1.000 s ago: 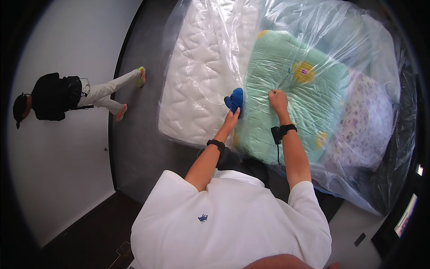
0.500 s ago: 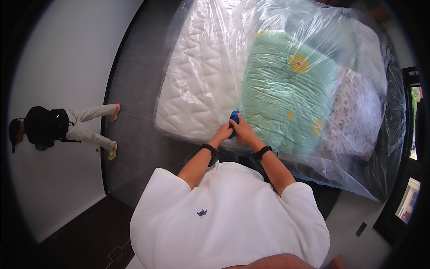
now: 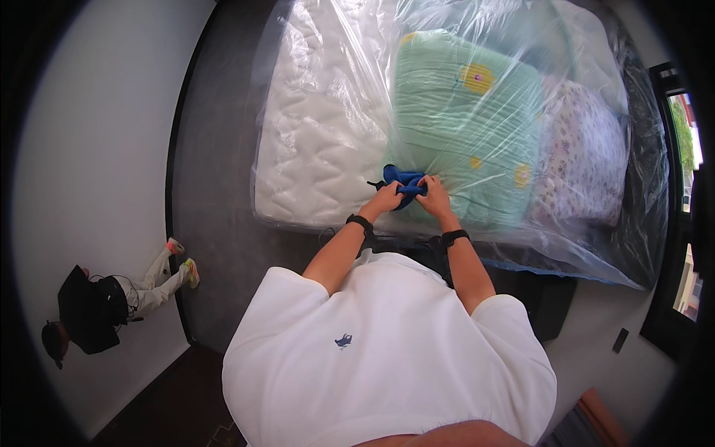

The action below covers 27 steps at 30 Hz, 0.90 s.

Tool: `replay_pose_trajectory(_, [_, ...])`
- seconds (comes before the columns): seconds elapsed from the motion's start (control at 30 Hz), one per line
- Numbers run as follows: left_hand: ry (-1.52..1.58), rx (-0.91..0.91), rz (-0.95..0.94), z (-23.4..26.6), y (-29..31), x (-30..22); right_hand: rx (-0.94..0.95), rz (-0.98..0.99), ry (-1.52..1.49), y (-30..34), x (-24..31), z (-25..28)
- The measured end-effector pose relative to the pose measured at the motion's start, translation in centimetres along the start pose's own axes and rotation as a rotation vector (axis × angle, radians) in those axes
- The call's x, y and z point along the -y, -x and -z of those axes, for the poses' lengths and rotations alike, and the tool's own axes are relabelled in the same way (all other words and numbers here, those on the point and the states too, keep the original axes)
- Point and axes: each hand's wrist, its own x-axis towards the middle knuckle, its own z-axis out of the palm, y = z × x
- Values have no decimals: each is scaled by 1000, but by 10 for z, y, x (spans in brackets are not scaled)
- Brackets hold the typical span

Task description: The person wipes the plastic-wrapped surface of a mattress and bedding with a blue cloth, then moves to wipe the window frame and glass. The person uses a handheld cloth to clean the surfaces in a room with large windows.

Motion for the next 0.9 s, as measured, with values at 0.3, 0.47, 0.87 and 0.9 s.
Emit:
replay_pose_trajectory(0.3, [-19, 46, 326, 46, 36, 11, 129, 259, 61, -4, 40, -18])
replay_pose_trajectory(0.47, [334, -153, -58, 50, -7, -54, -211, 27, -101, -34, 32, 40])
replay_pose_trajectory(0.87, [-418, 113, -100, -99, -6, -96, 223, -411, -163, 45, -104, 64])
replay_pose_trajectory(0.9, [-300, 262, -30, -107, -4, -89, 263, -461, -170, 62, -113, 61])
